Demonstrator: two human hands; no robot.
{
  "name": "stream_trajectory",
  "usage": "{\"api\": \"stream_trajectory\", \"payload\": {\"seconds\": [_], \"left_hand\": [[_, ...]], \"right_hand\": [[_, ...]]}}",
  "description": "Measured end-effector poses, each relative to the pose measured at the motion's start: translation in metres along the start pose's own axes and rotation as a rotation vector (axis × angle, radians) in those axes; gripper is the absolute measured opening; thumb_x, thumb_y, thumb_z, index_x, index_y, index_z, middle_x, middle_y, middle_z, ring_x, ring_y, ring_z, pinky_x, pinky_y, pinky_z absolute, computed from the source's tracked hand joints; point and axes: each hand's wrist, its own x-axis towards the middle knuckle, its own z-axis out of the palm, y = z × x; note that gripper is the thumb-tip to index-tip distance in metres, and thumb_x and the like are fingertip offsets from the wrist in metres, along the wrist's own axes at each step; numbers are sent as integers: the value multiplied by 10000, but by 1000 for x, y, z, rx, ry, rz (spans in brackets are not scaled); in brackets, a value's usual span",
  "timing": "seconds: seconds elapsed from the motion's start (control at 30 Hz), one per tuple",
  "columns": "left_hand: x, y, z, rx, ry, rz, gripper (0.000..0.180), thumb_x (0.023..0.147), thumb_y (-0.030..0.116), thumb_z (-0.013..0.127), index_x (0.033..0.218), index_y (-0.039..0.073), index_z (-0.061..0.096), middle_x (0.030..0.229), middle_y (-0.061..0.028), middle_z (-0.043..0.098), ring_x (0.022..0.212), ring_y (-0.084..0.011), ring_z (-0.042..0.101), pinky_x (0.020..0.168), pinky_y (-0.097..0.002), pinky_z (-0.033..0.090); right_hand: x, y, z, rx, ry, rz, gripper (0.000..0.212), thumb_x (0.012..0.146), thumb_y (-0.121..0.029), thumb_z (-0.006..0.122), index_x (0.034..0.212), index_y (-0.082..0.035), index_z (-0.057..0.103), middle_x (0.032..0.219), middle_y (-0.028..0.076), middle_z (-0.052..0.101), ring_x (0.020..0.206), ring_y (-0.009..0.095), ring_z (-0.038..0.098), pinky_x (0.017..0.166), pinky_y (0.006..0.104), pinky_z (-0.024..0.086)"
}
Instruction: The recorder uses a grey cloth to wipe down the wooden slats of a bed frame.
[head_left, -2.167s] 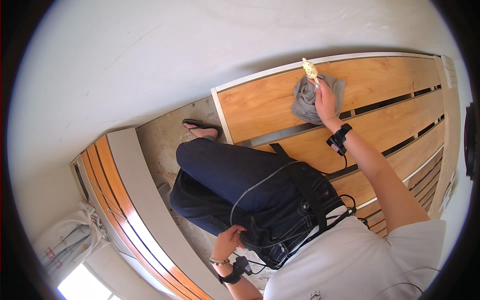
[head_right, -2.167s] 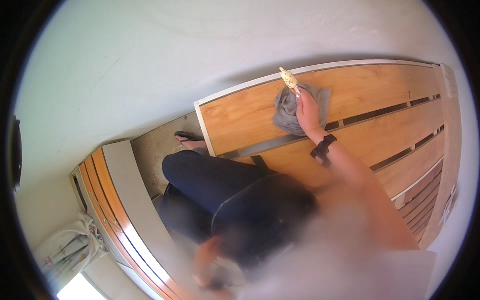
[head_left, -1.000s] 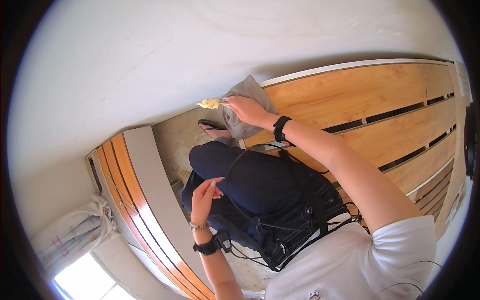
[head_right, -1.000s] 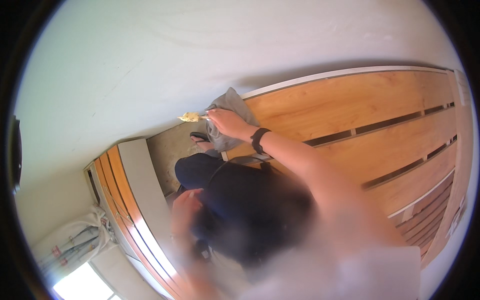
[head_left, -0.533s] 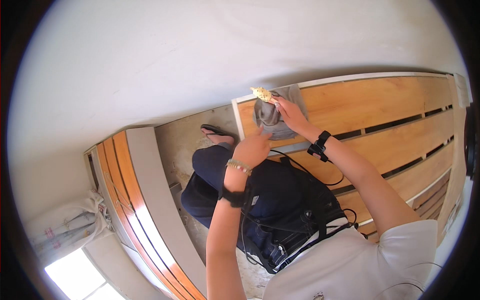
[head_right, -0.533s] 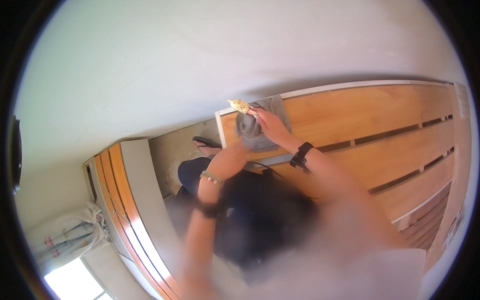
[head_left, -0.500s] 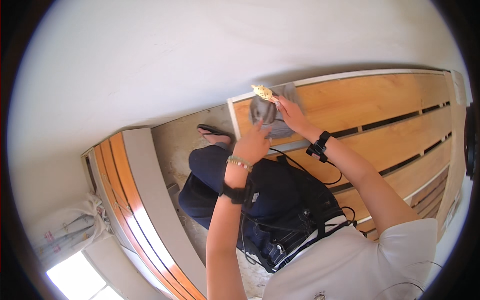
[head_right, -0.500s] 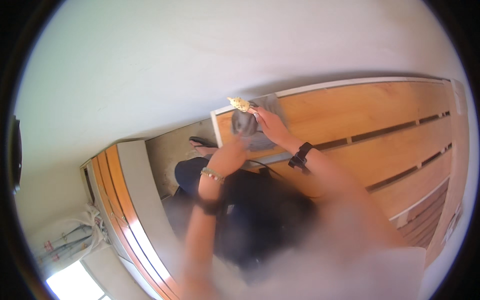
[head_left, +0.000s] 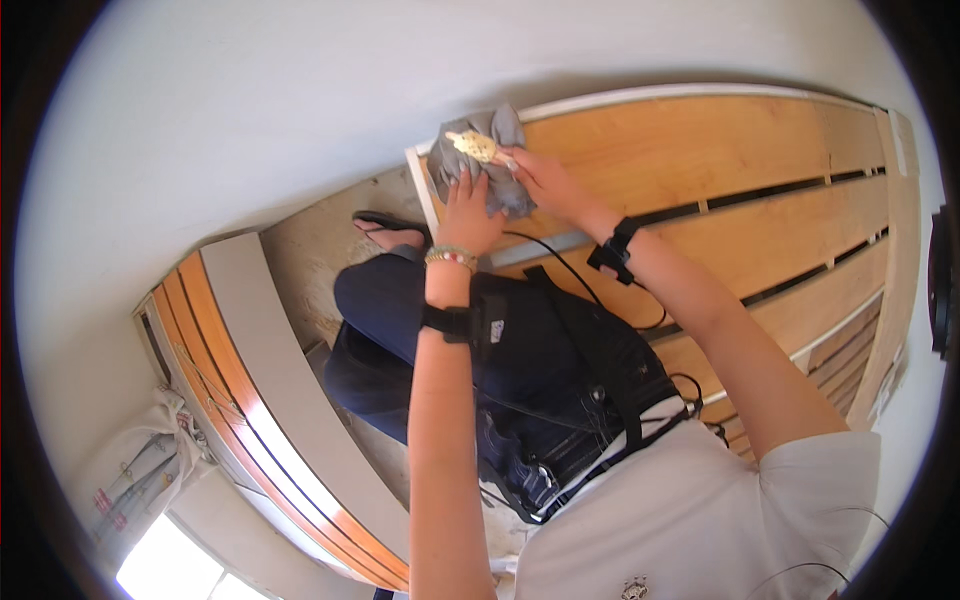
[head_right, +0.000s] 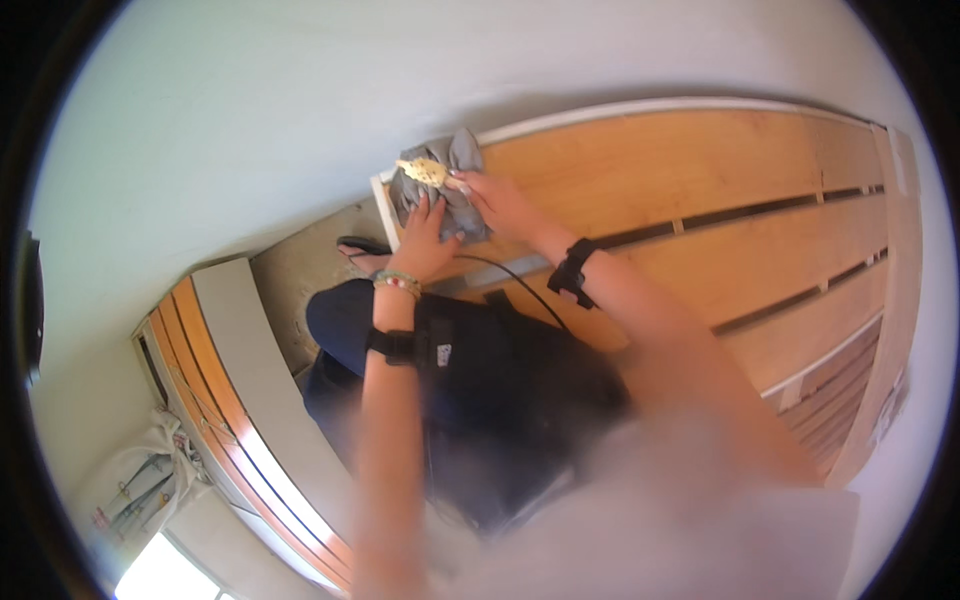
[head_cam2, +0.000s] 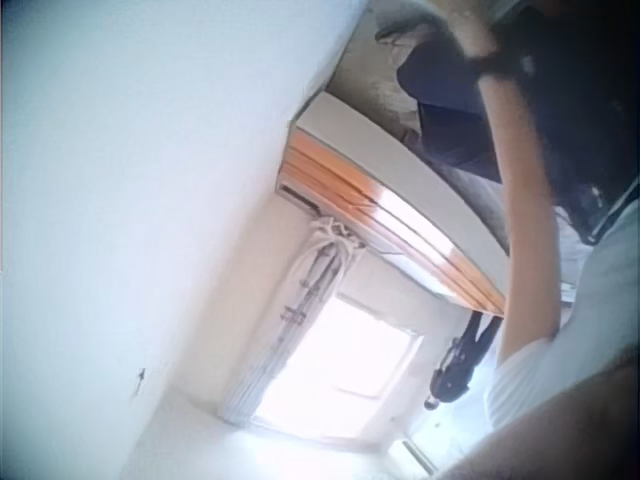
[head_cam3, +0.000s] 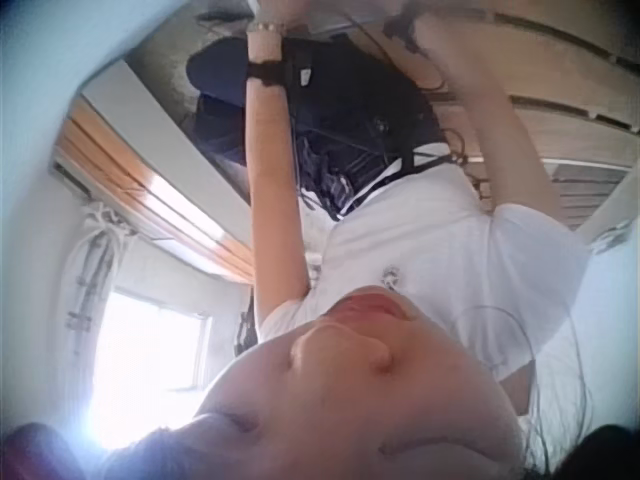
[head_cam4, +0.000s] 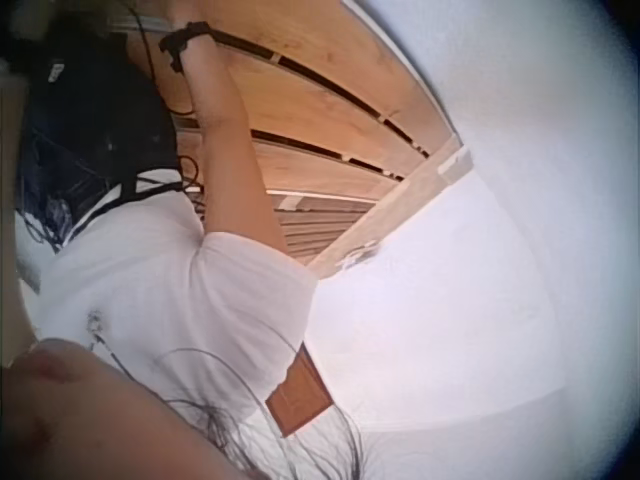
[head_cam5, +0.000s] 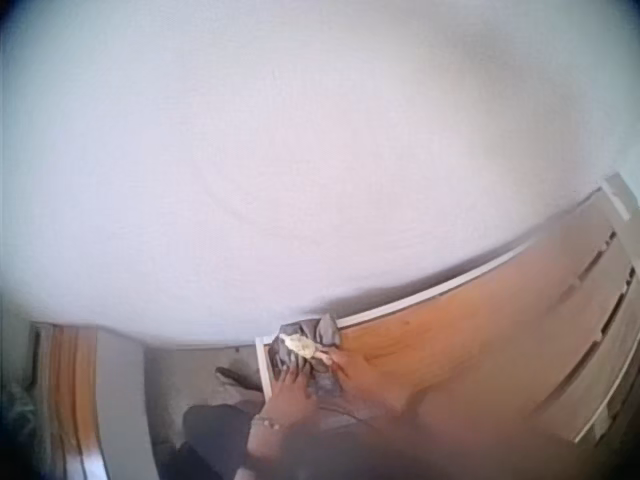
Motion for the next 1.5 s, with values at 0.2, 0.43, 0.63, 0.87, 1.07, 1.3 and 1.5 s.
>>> {"api": "stream_trajectory", "payload": {"seconds": [0.2, 0.43, 0.63, 0.87, 1.07, 1.3, 1.5], "left_hand": [[-6, -33, -13, -167, 54, 13, 599, 766, 237, 565, 1292, 47, 351, 1387, -255, 159, 1275, -404, 186, 1035, -410, 223], [-29, -30, -23, -445, -2, -65, 576, 791, 259, 552, 1292, 45, 364, 1379, -280, 165, 1295, -368, 168, 1038, -356, 205], [-46, -13, -28, -509, -222, 1, 531, 811, 342, 550, 1264, 92, 429, 1387, -268, 151, 1299, -325, 188, 1034, -330, 203], [-31, 9, -32, -547, -358, 184, 445, 830, 421, 499, 1164, 130, 545, 1326, -232, 333, 1188, -328, 397, 959, -327, 320], [3, 10, -41, -328, -84, 202, 321, 793, 220, 518, 1061, 57, 587, 883, -130, 600, 836, -227, 564, 760, -309, 440], [12, -12, -36, -409, -29, 119, 279, 774, 151, 548, 1017, 16, 568, 916, -114, 512, 846, -232, 532, 765, -317, 427], [-4, -32, -51, -355, 97, 154, 387, 762, 138, 561, 1124, 10, 514, 1051, -136, 473, 949, -242, 495, 823, -319, 399]], "right_hand": [[17, -6, 29, 12, -19, -69, 289, 898, -148, 401, 1138, -17, 493, 1078, 169, 554, 987, 331, 531, 832, 351, 423], [22, -10, 32, 71, -160, 27, 272, 907, -164, 388, 1105, -14, 497, 1066, 151, 568, 946, 330, 536, 818, 346, 424], [-15, 9, 14, 145, -171, 93, 283, 919, -164, 352, 1121, -4, 469, 1061, 118, 593, 967, 262, 550, 849, 324, 403], [-52, -10, -36, 223, 53, 207, 321, 941, -190, 321, 1150, 0, 473, 1097, 95, 590, 942, 173, 535, 814, 292, 390], [-34, -11, -34, -27, -53, 273, 261, 907, -166, 393, 1110, -67, 525, 819, 103, 573, 764, 198, 529, 718, 296, 422], [-6, 4, 0, 194, -50, 308, 257, 891, -153, 424, 1099, -48, 534, 868, 80, 582, 772, 172, 527, 723, 290, 420], [28, -10, 26, 269, -90, 177, 285, 897, -167, 425, 1129, -32, 519, 1026, 108, 580, 940, 184, 537, 823, 277, 404]]}}
